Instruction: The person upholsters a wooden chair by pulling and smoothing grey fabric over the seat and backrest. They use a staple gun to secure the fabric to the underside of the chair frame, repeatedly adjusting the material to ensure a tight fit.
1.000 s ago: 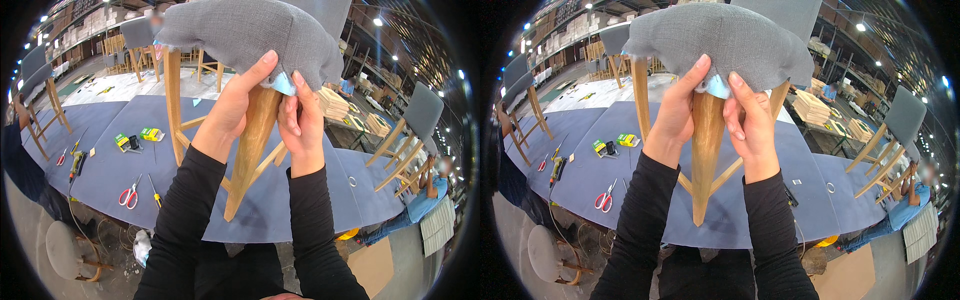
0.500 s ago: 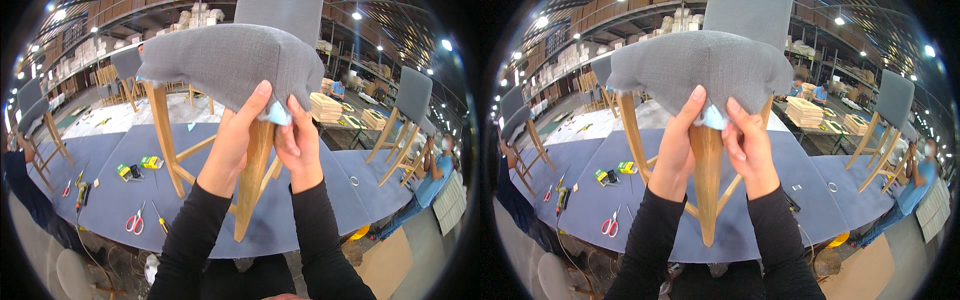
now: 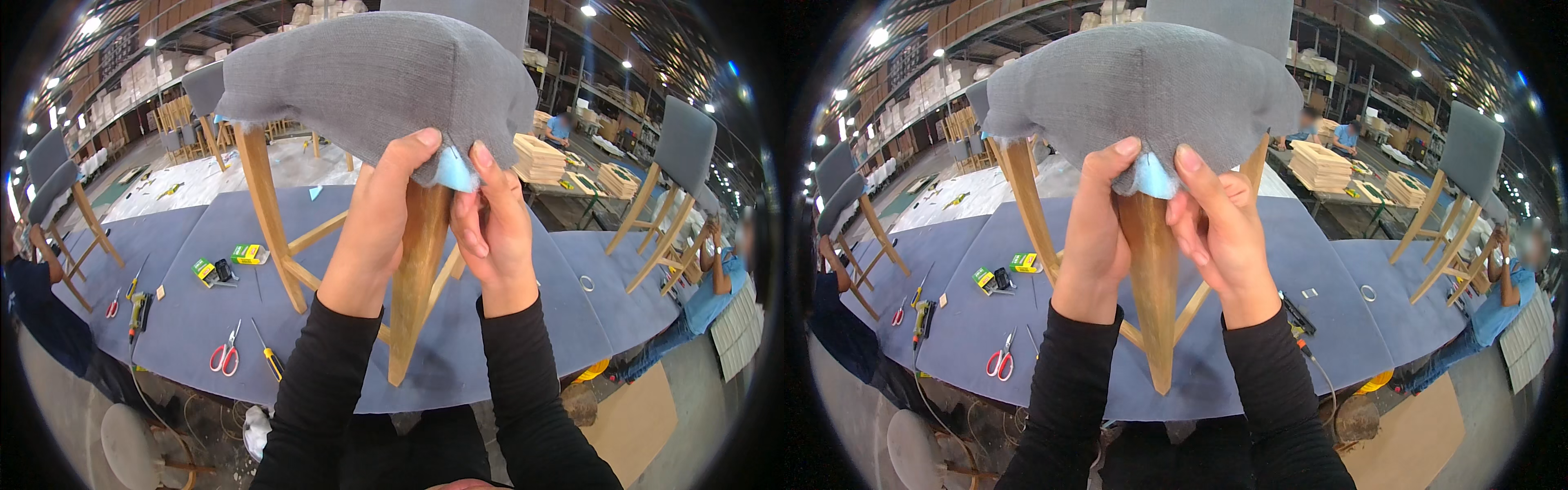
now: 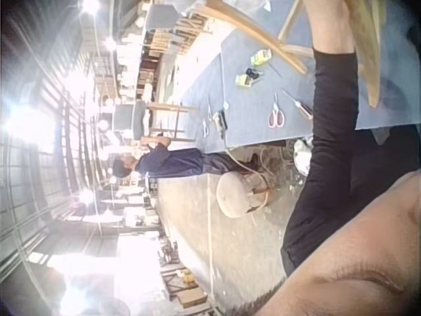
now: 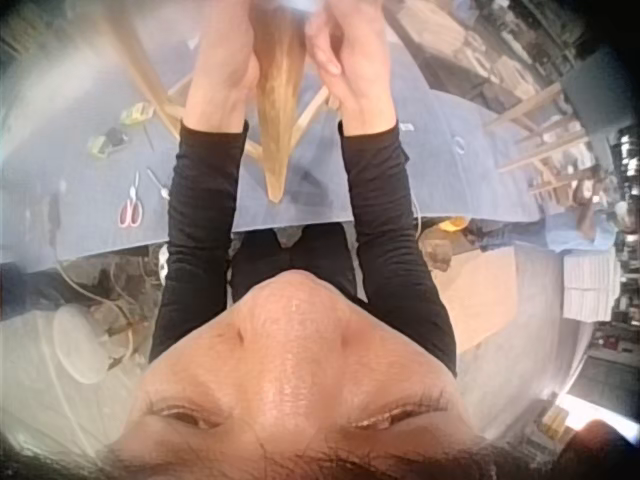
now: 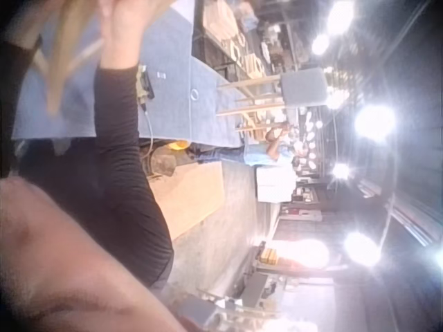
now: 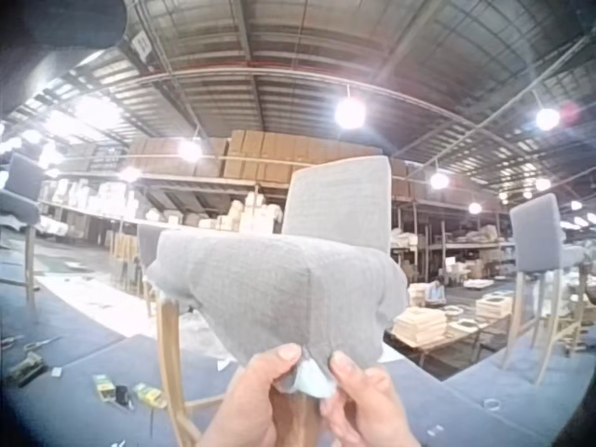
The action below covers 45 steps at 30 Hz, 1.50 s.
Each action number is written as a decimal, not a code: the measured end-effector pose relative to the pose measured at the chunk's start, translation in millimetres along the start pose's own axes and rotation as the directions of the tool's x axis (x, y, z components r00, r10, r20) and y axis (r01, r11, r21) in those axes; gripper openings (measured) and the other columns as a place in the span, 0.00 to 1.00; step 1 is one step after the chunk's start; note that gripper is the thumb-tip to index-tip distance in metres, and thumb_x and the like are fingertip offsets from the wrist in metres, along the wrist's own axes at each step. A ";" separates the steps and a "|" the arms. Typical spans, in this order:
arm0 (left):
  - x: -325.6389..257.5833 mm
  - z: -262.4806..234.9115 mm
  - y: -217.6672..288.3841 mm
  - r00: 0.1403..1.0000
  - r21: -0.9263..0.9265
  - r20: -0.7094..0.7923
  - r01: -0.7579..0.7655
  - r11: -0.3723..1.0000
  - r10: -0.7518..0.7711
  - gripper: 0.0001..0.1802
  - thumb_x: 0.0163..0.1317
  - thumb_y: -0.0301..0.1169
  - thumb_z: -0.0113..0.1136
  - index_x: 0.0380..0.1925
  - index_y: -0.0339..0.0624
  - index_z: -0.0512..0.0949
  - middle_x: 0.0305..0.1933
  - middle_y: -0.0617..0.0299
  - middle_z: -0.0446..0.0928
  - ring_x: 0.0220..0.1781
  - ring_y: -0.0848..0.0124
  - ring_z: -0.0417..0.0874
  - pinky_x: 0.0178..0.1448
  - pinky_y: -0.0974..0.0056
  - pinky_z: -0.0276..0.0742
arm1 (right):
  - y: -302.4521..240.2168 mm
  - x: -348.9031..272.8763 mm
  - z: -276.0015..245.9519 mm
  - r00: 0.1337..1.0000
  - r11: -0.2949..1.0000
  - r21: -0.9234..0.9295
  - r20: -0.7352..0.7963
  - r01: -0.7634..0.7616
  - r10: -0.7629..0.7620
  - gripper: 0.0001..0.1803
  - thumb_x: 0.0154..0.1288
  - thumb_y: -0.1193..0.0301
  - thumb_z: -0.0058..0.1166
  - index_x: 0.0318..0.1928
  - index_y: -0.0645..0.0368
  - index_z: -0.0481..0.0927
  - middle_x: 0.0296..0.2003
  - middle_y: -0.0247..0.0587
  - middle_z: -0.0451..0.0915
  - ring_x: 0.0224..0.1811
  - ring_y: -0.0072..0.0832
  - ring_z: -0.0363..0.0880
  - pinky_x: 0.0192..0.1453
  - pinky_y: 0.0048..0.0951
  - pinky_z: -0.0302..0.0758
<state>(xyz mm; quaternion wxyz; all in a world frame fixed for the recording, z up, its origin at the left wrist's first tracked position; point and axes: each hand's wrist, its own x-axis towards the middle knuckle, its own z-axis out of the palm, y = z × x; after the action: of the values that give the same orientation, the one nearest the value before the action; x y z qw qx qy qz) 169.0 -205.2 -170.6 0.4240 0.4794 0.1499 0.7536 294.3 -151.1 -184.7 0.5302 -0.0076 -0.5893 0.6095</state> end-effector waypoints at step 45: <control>0.4 -17.7 -9.7 0.996 0.050 0.084 -0.029 0.998 0.025 0.14 0.70 0.38 0.62 0.45 0.38 0.81 0.43 0.64 0.81 0.48 0.75 0.79 0.57 0.65 0.72 | -12.1 -9.0 20.6 0.996 0.995 0.086 -0.073 -0.054 0.060 0.19 0.72 0.60 0.65 0.24 0.57 0.83 0.14 0.26 0.74 0.09 0.11 0.61 0.15 0.18 0.53</control>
<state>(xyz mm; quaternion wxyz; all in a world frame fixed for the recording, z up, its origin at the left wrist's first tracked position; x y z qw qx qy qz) 158.7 -195.9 -185.3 0.4073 0.5231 0.1446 0.7346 293.0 -174.7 -175.2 0.5343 -0.0250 -0.5422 0.6480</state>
